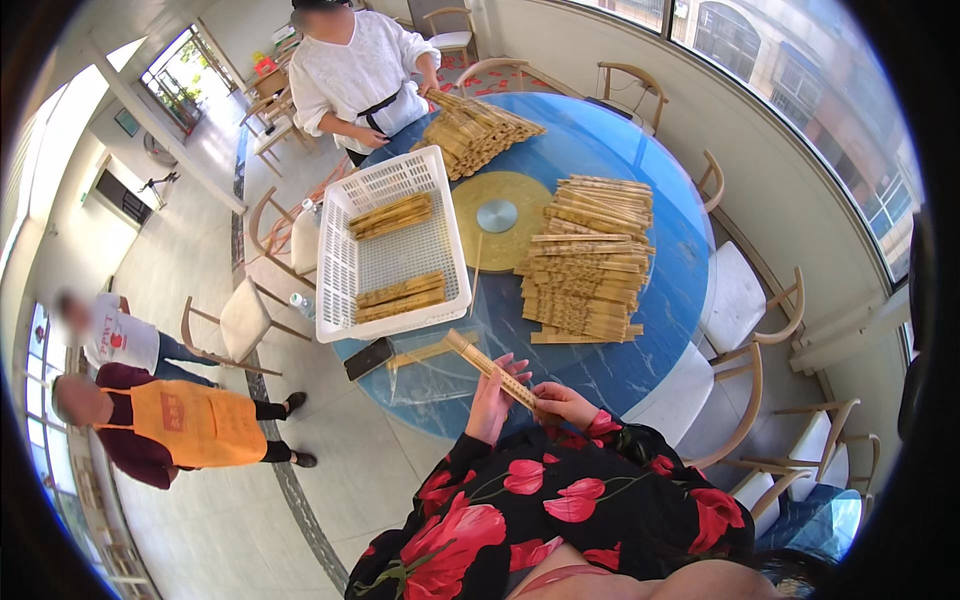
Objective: The person assembles flat bamboo strips into bundles by hand, aligning them and securing them with rubber bands. The person places the finished bundles into a white basket on the table. Another person works nearby on similar items.
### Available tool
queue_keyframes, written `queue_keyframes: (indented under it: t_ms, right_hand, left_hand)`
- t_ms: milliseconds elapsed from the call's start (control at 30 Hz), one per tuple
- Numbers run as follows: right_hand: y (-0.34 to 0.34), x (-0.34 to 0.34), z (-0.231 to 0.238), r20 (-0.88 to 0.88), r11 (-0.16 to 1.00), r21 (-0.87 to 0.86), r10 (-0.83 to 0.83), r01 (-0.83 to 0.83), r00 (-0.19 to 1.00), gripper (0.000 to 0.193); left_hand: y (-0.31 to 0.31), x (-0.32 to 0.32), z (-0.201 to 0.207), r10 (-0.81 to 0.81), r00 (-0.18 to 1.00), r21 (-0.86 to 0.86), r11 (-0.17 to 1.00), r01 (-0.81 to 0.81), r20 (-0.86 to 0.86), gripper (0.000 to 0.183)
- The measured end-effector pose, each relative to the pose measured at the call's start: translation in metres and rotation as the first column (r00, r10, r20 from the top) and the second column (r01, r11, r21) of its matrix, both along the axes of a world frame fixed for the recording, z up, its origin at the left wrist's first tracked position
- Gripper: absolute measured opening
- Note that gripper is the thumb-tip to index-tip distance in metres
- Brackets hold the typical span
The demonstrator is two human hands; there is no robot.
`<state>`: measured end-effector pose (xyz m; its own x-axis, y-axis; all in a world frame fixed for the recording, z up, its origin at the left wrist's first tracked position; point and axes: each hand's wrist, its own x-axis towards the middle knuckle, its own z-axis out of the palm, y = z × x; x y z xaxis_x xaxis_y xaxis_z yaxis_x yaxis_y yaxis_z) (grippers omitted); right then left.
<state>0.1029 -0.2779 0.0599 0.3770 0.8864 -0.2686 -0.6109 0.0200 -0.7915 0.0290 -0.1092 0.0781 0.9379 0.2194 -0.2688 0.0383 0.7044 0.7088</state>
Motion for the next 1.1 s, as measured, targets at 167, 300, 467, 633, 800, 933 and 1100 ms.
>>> queue_keyframes:
  t_ms: [167, 300, 467, 633, 800, 933, 1100]
  right_hand:
    - [0.004, -0.004, 0.013, -0.042, 0.992, -0.056, 0.109, -0.111, 0.993, 0.025]
    - [0.005, -0.002, 0.001, 0.020, 0.990, -0.072, 0.126, -0.124, 0.992, 0.024]
    - [-0.002, 0.024, -0.037, 0.487, 0.946, -0.318, 0.107, 0.061, 0.867, 0.018]
    - [-0.025, 0.074, -0.040, 0.905, 0.739, -0.371, 0.424, 0.563, 0.040, 0.026]
    - [-0.037, 0.100, -0.050, 0.772, 0.587, -0.340, 0.620, 0.735, -0.138, 0.027]
    - [-0.045, 0.118, -0.096, 0.722, 0.555, -0.294, 0.662, 0.778, -0.200, 0.017]
    - [-0.044, 0.131, -0.124, 0.726, 0.558, -0.254, 0.650, 0.790, -0.224, 0.012]
  left_hand:
    - [0.000, -0.004, 0.002, 0.048, 0.999, -0.010, 0.999, -0.048, -0.004, 0.033]
    - [0.002, -0.013, -0.003, 0.120, 0.992, -0.026, 0.992, -0.121, -0.026, 0.031]
    - [0.007, -0.020, -0.012, 0.205, 0.978, -0.078, 0.975, -0.208, -0.045, 0.031]
    - [0.010, -0.026, -0.014, 0.211, 0.977, -0.093, 0.973, -0.213, -0.035, 0.032]
    - [0.008, -0.026, -0.011, 0.212, 0.976, -0.101, 0.971, -0.216, -0.048, 0.032]
    - [0.008, -0.026, -0.009, 0.212, 0.976, -0.104, 0.971, -0.216, -0.049, 0.032]
    - [0.009, -0.028, -0.013, 0.215, 0.975, -0.107, 0.970, -0.219, -0.052, 0.032]
